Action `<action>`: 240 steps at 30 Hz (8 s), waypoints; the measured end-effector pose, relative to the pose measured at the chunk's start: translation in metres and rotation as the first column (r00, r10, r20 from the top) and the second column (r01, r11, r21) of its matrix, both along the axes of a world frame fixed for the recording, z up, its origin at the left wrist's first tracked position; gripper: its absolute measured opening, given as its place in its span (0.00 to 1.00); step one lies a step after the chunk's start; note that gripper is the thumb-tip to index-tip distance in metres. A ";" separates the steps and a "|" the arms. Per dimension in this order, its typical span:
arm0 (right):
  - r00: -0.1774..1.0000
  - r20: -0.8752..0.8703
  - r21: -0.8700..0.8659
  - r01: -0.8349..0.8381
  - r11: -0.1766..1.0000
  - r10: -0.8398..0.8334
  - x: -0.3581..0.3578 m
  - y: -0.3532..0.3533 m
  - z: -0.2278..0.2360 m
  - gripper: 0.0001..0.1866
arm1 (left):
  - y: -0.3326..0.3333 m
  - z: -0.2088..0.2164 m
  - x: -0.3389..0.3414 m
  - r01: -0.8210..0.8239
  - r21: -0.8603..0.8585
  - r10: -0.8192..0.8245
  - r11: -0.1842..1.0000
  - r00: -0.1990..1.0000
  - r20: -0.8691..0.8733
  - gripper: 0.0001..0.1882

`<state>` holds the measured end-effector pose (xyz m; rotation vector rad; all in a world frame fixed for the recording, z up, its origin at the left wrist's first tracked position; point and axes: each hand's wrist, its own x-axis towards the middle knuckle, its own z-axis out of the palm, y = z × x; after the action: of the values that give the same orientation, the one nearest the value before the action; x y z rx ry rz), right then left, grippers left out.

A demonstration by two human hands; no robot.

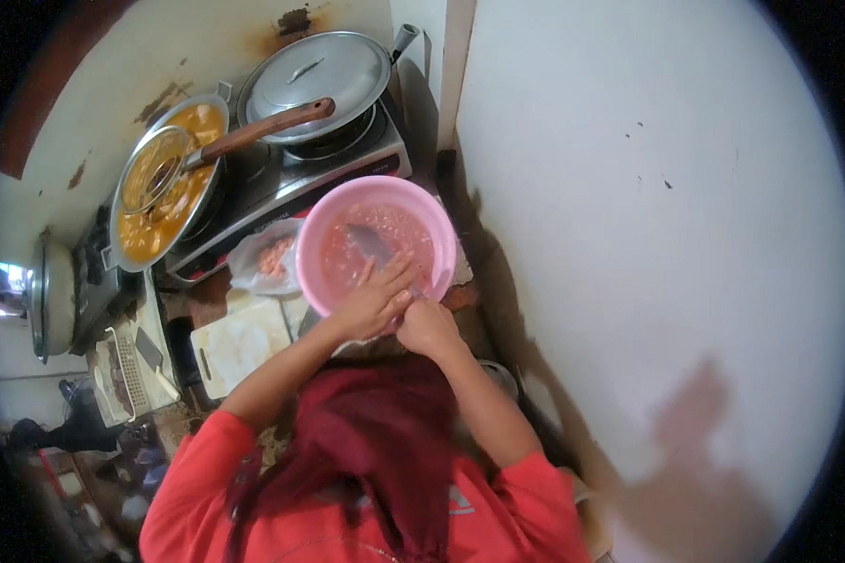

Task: The person slices pieces of food on a cutting board using a cleaver, rinses hands in a bowl of water, and then places the sliced food into a pot on a stove.

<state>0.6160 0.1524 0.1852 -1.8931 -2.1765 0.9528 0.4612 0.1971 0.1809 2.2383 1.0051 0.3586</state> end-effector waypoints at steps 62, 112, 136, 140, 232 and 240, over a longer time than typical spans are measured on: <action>0.605 -0.570 -0.304 0.474 0.826 -0.557 -0.079 -0.069 -0.001 0.10 | -0.112 -0.140 -0.193 -0.702 0.200 0.730 0.683 0.660 -0.179 0.22; 0.984 -0.138 0.129 0.129 0.983 -0.111 -0.329 -0.048 -0.116 0.20 | -0.219 -0.173 -0.373 -0.692 -0.020 0.670 0.721 0.689 0.277 0.28; 0.999 0.007 0.058 0.039 0.998 -0.040 -0.332 -0.021 -0.116 0.23 | -0.214 -0.177 -0.376 -0.757 -0.002 0.730 0.654 0.630 0.266 0.29; 0.968 -0.118 0.005 -0.221 0.975 0.220 -0.296 -0.079 -0.113 0.22 | -0.230 -0.184 -0.384 -0.769 -0.097 0.759 0.632 0.590 0.275 0.29; 0.992 -0.101 0.400 -0.029 0.916 0.076 -0.356 0.022 -0.062 0.20 | -0.197 -0.167 -0.352 -0.784 -0.050 0.762 0.619 0.584 0.279 0.24; 0.962 0.043 0.287 -0.270 0.919 0.269 -0.303 -0.029 -0.013 0.19 | -0.160 -0.158 -0.251 -0.833 -0.055 0.834 0.551 0.552 -0.014 0.23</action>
<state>0.3126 0.1238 0.1725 -1.4917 -2.4635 0.6153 0.2103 0.0372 0.0232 1.5277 2.0256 0.7352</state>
